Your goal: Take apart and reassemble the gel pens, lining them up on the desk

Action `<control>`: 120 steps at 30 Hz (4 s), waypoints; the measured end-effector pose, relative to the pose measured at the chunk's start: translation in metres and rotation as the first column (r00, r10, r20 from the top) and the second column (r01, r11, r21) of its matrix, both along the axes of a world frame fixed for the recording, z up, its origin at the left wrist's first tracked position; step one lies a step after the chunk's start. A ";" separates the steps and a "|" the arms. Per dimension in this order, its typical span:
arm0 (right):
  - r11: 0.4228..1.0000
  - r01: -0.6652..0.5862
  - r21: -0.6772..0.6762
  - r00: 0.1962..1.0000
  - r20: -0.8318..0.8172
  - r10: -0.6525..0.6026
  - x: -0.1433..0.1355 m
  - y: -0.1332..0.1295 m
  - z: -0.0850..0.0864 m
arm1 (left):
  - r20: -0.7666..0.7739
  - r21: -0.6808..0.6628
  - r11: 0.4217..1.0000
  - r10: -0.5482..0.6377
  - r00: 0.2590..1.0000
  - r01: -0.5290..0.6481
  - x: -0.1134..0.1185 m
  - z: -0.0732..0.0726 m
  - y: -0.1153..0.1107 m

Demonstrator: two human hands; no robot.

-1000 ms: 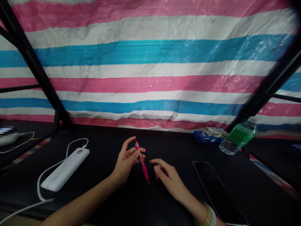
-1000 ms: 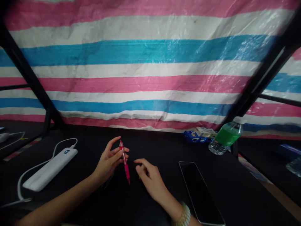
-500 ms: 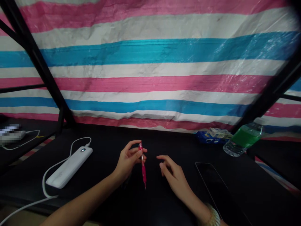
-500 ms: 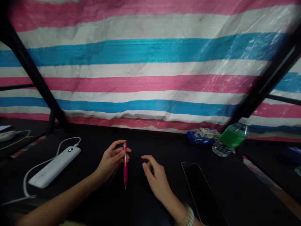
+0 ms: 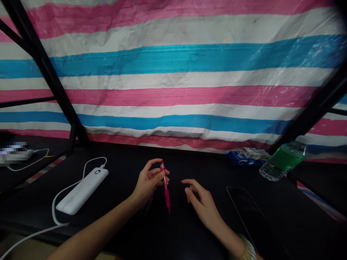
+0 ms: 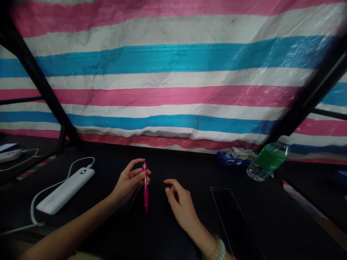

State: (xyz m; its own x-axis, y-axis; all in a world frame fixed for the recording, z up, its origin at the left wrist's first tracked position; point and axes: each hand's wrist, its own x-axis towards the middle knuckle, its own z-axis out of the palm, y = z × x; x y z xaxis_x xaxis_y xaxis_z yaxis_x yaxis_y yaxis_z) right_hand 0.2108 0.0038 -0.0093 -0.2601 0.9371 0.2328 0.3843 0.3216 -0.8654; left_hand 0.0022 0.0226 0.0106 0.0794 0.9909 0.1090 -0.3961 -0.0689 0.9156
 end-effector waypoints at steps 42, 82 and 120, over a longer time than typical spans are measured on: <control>0.999 0.006 0.051 0.999 0.039 -0.008 0.002 0.006 -0.010 | -0.922 0.387 0.905 0.383 0.059 0.174 -0.011 -0.015 0.012; 0.929 -0.171 0.328 0.936 0.348 0.050 -0.006 0.012 -0.010 | -0.981 0.192 0.815 0.179 0.078 0.547 -0.039 -0.024 -0.039; 0.889 -0.333 0.316 0.825 0.554 0.113 0.026 0.017 -0.008 | -0.978 0.208 0.765 0.172 0.118 0.609 0.013 -0.032 -0.033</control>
